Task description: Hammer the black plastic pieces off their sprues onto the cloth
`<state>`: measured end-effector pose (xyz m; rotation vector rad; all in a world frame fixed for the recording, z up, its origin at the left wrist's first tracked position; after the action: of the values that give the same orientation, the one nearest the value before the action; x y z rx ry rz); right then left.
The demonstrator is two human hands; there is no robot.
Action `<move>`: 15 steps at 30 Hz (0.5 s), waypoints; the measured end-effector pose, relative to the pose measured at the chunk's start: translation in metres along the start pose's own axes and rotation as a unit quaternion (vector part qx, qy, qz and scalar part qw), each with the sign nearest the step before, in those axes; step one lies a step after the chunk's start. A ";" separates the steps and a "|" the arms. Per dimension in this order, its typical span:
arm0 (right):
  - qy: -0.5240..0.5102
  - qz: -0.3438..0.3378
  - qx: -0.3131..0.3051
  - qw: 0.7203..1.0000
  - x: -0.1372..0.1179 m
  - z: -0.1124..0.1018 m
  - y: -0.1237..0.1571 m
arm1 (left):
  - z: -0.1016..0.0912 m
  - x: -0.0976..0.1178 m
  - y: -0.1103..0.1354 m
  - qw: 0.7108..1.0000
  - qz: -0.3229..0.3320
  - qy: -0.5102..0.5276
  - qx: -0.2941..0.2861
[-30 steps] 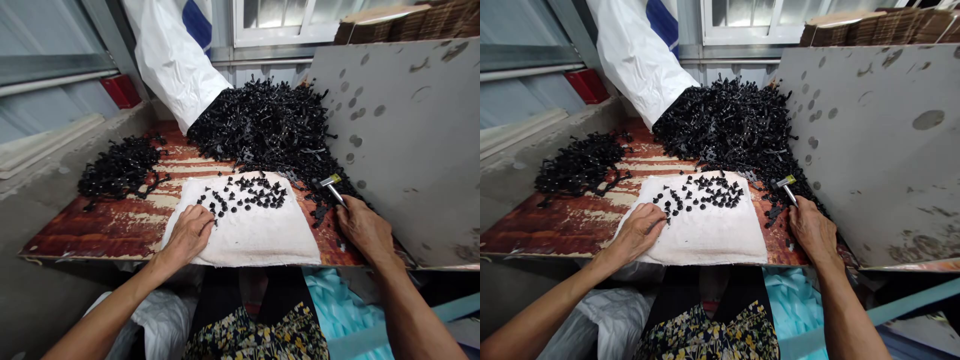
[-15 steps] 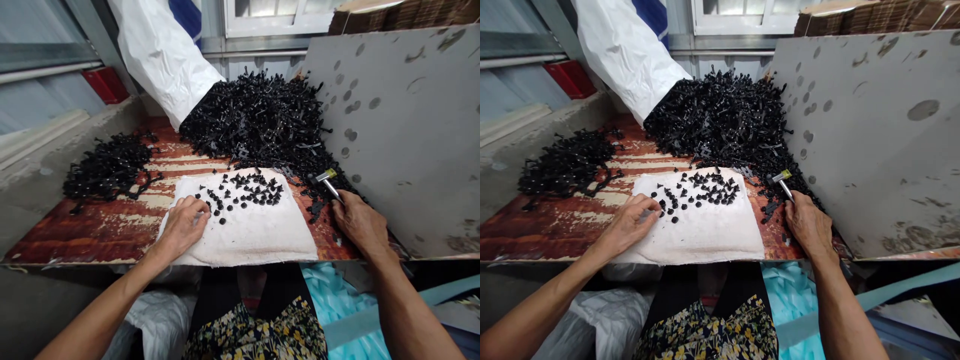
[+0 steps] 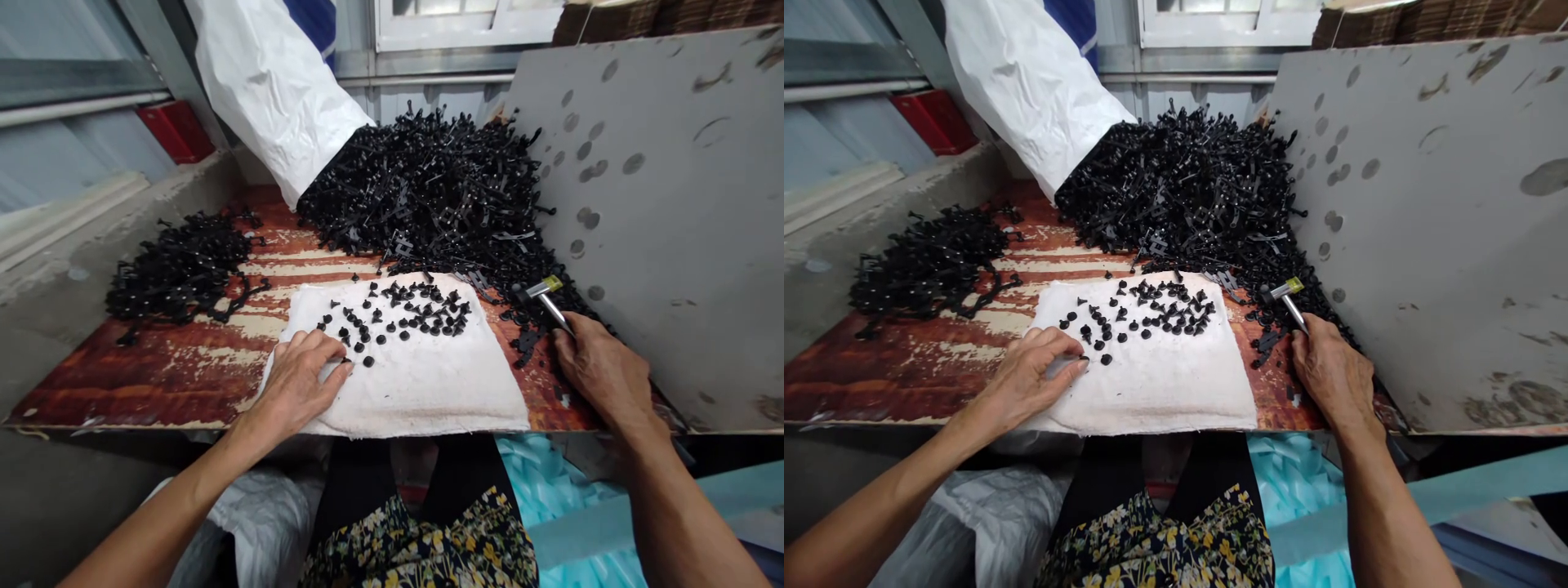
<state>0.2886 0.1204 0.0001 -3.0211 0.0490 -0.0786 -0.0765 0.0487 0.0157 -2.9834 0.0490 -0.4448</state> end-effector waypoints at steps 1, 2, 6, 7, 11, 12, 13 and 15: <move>-0.003 0.011 -0.008 1.000 0.001 0.001 0.000 | -0.001 -0.002 -0.002 1.000 0.009 0.011 0.006; -0.006 0.021 -0.016 1.000 0.001 0.001 0.000 | -0.002 -0.003 -0.005 1.000 0.019 0.017 0.014; -0.011 0.036 -0.038 0.999 0.001 0.001 0.000 | 0.000 -0.008 -0.022 0.998 0.043 -0.003 0.041; -0.011 0.038 -0.040 0.998 0.001 0.001 0.000 | 0.001 -0.008 -0.025 0.998 0.041 -0.009 0.038; -0.009 0.040 -0.044 0.998 0.001 0.002 0.000 | 0.004 -0.009 -0.031 1.000 0.000 -0.001 0.021; -0.009 0.040 -0.044 0.998 0.001 0.003 0.000 | 0.004 -0.010 -0.031 1.000 -0.013 0.005 0.013; -0.008 0.040 -0.045 0.998 0.001 0.003 -0.001 | 0.004 -0.011 -0.030 1.000 -0.026 0.010 0.002; -0.007 0.040 -0.045 0.998 0.001 0.003 -0.001 | 0.003 -0.013 -0.029 0.999 -0.046 0.015 -0.024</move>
<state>0.2899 0.1215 -0.0032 -3.1052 0.1761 -0.0503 -0.0873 0.0780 0.0130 -3.0354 -0.0761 -0.5049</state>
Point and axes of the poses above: each hand's wrist, its own y-axis away from the middle knuckle, its own z-axis out of the palm, x = y × z, the point moved 4 cm from there along -y, towards the middle knuckle, and after that the axes turned 5 degrees about -z, right-handed, at the moved point
